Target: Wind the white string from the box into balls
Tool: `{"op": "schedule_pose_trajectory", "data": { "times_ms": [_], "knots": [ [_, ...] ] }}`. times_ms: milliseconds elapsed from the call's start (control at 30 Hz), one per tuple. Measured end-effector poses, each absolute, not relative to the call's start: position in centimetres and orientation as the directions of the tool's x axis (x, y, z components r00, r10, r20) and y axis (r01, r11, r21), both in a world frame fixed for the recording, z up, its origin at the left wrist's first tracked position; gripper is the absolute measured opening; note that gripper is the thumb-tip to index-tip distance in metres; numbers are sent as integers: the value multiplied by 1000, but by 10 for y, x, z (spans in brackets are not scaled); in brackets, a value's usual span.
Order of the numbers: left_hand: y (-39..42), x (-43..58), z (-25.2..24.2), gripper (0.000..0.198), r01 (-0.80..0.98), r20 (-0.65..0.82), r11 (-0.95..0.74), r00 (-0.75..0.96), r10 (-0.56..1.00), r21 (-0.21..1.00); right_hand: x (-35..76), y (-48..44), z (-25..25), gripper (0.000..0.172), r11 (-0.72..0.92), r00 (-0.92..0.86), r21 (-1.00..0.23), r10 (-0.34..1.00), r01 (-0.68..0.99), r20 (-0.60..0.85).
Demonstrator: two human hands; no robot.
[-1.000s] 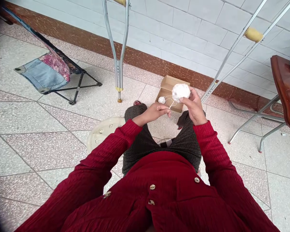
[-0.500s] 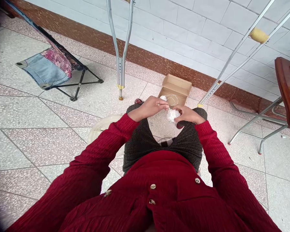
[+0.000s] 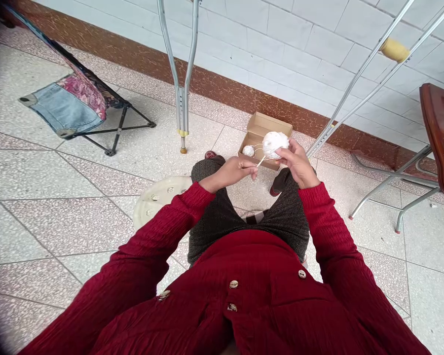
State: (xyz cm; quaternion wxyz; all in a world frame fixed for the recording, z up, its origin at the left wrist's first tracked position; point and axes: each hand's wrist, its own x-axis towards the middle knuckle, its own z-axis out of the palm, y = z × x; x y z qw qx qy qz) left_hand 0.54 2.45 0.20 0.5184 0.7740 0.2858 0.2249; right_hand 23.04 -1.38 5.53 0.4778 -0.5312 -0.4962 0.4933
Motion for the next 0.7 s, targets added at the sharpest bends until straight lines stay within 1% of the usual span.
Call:
{"op": "schedule_pose_trajectory", "data": {
  "times_ms": [33,67,133,167,200,233,267,300,367,400,433,467,533,600,700],
  "knots": [
    [23,7,2,36,199,43,-297,763,646,934,232,-8,53,54,-30,91,-979,996,201,-12],
    [21,7,3,35,189,38,-297,786,617,936,233,-3,51,57,-19,154,-934,987,357,38],
    [20,9,9,35,166,42,-308,821,570,937,236,3,44,61,-33,216,-777,967,629,133],
    [20,9,13,34,159,49,-317,827,559,935,236,4,41,62,-47,207,-695,967,717,148],
    [21,8,18,33,158,55,-324,826,561,933,235,3,38,62,-57,178,-638,976,768,126],
    [23,7,23,32,162,62,-330,817,574,930,234,1,35,60,-62,135,-621,988,781,71],
    [25,5,28,30,171,69,-336,799,598,926,232,-3,32,59,-64,78,-650,997,757,-7],
    [28,3,32,29,185,77,-344,777,625,921,230,-8,30,56,-73,1,-715,995,696,-101],
    [34,-2,39,27,213,100,-367,734,671,906,227,-18,27,49,-140,-185,-870,950,472,-253],
    [36,-3,41,27,217,118,-384,721,683,897,227,-23,26,47,-194,-271,-922,917,334,-291],
    [37,-5,43,28,214,141,-405,714,686,889,227,-28,24,46,-253,-340,-946,888,202,-310],
    [37,-5,44,29,206,164,-427,712,683,881,228,-32,22,47,-308,-389,-947,865,89,-317],
    [37,-5,43,32,186,203,-457,709,676,870,229,-39,19,52,-386,-442,-920,839,-72,-318],
    [35,-2,40,34,183,218,-458,690,690,870,229,-42,17,58,-419,-466,-892,832,-170,-302],
    [33,3,31,33,195,197,-408,644,739,892,224,-43,21,60,-394,-434,-879,864,-267,-255]
  ]
}}
